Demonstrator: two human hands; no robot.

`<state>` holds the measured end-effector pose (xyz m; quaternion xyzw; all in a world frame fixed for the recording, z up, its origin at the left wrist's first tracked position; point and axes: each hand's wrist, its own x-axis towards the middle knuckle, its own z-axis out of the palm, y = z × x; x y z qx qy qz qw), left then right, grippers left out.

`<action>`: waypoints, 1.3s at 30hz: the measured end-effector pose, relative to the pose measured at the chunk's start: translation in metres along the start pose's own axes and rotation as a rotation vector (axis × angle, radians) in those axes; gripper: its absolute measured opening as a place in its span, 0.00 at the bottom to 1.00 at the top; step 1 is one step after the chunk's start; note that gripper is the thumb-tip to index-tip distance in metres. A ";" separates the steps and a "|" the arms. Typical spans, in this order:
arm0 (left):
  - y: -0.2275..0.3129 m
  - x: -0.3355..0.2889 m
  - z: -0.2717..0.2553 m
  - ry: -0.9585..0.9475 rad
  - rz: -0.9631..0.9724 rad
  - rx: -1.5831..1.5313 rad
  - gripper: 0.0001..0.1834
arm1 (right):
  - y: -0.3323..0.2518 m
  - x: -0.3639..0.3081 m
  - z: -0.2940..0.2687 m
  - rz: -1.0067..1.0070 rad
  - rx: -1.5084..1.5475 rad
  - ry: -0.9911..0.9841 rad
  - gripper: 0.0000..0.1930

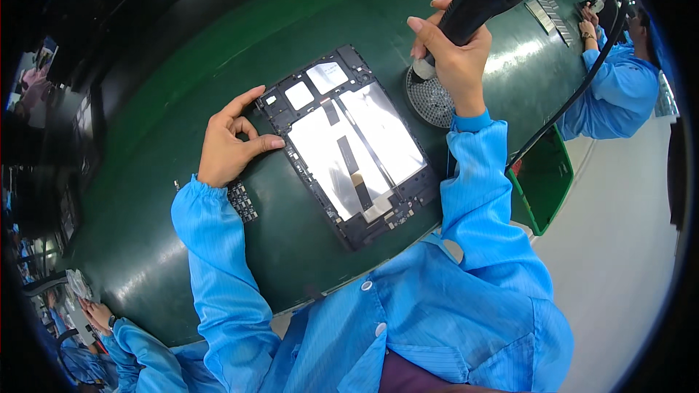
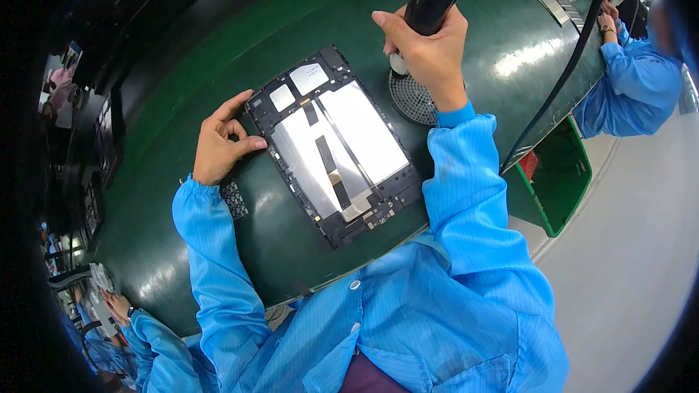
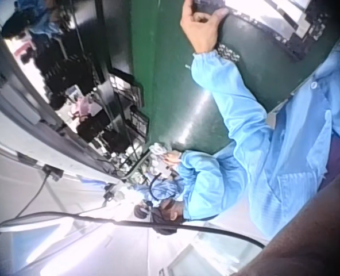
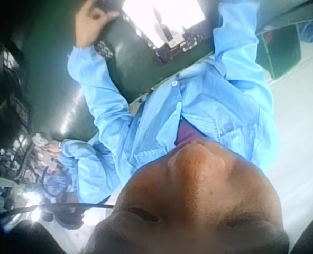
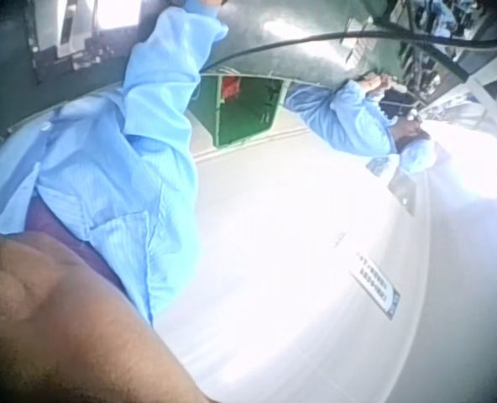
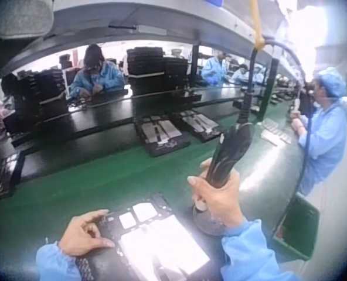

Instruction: Repairing an electronic device tablet by applying heat to components and manipulating the frame on an assembly line.

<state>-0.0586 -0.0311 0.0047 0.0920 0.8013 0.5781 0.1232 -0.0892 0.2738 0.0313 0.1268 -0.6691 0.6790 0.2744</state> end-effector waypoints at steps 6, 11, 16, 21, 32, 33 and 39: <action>-0.001 -0.001 -0.001 0.011 -0.004 0.001 0.41 | -0.002 -0.001 0.001 0.009 -0.012 -0.012 0.14; -0.002 0.002 0.001 0.011 0.026 -0.021 0.41 | -0.003 0.001 0.000 0.007 0.022 0.011 0.14; -0.003 0.003 0.002 0.009 0.035 -0.036 0.41 | -0.002 0.001 -0.002 0.009 0.007 -0.004 0.15; -0.004 0.000 0.000 0.024 0.011 -0.024 0.40 | -0.010 0.002 0.002 -0.010 0.088 0.057 0.14; -0.015 0.003 -0.004 -0.012 0.077 0.017 0.39 | -0.053 -0.015 0.066 -0.054 0.391 -0.167 0.17; -0.012 0.003 -0.005 -0.030 0.068 0.059 0.38 | -0.056 -0.020 0.079 -0.030 0.352 -0.215 0.17; -0.014 0.001 -0.005 0.019 0.127 0.104 0.38 | -0.054 -0.036 0.125 0.009 0.303 -0.423 0.17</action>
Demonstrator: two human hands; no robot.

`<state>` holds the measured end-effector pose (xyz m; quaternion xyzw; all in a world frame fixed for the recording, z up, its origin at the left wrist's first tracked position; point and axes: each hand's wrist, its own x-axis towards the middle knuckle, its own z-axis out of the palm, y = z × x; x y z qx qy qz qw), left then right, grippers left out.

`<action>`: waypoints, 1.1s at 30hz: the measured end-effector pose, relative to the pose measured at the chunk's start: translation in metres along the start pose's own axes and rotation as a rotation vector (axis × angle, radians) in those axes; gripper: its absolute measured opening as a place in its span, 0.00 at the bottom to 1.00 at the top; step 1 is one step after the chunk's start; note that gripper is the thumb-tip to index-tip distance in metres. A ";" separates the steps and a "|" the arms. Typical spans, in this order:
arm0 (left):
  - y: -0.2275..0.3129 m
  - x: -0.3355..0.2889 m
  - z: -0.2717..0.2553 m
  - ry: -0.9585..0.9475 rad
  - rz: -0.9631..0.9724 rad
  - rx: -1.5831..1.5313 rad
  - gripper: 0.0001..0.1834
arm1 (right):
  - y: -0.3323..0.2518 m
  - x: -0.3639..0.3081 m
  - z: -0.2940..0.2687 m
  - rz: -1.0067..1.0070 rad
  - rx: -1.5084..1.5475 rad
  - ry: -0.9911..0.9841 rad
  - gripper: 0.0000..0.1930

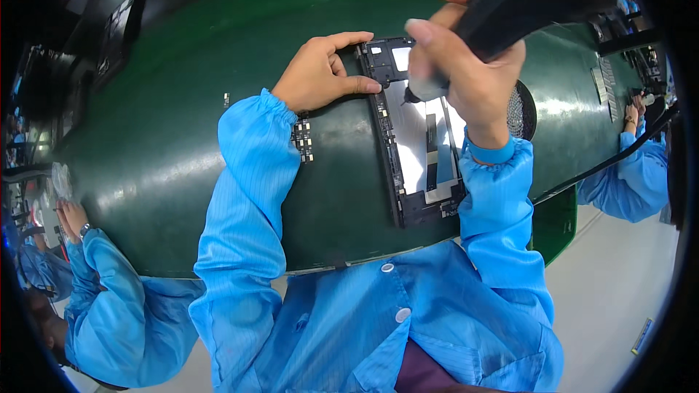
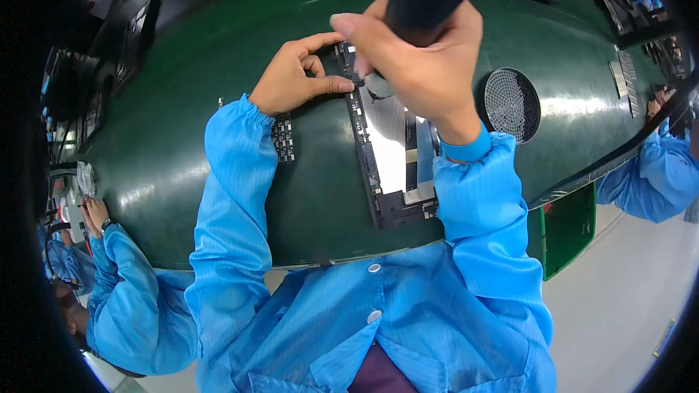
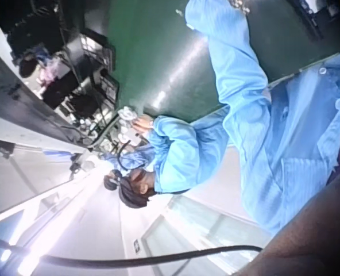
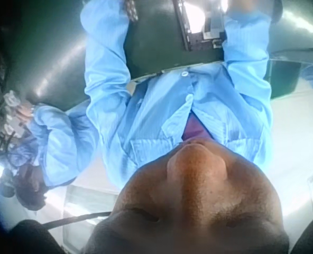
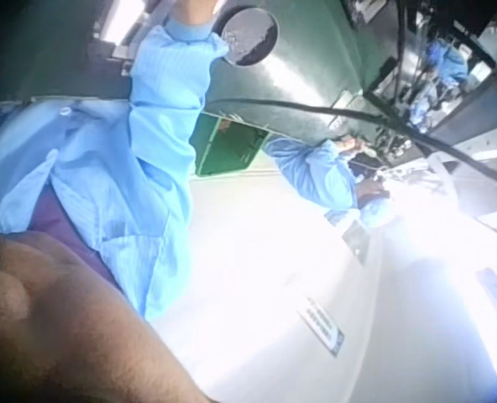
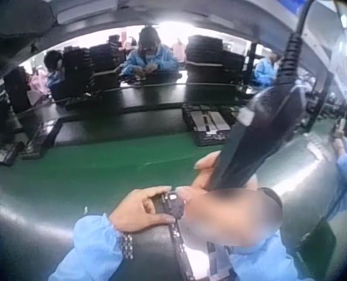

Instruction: Repairing an electronic device tablet by applying heat to components and manipulating the frame on an assembly line.

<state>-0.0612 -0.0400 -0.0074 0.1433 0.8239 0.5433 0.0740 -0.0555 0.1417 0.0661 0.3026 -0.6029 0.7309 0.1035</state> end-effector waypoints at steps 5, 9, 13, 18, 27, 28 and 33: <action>0.000 -0.002 -0.003 -0.048 -0.041 -0.008 0.38 | 0.013 0.001 0.012 0.021 0.029 -0.043 0.17; -0.001 -0.001 -0.001 -0.037 -0.014 -0.027 0.38 | 0.017 0.003 0.015 0.000 0.009 -0.047 0.17; 0.000 -0.001 -0.002 -0.021 -0.009 -0.007 0.38 | 0.021 0.003 0.017 0.016 0.007 -0.043 0.17; 0.001 -0.001 -0.002 -0.030 -0.016 0.003 0.38 | 0.023 0.004 0.019 0.000 0.001 -0.064 0.17; 0.002 -0.002 -0.002 -0.008 -0.043 0.035 0.37 | 0.023 0.002 0.020 0.019 -0.022 -0.066 0.16; 0.002 -0.002 -0.002 -0.010 -0.043 0.037 0.37 | 0.024 0.002 0.020 0.021 -0.029 -0.071 0.16; -0.012 0.001 0.003 -0.001 0.045 -0.074 0.37 | 0.026 0.000 0.019 0.005 -0.098 -0.102 0.18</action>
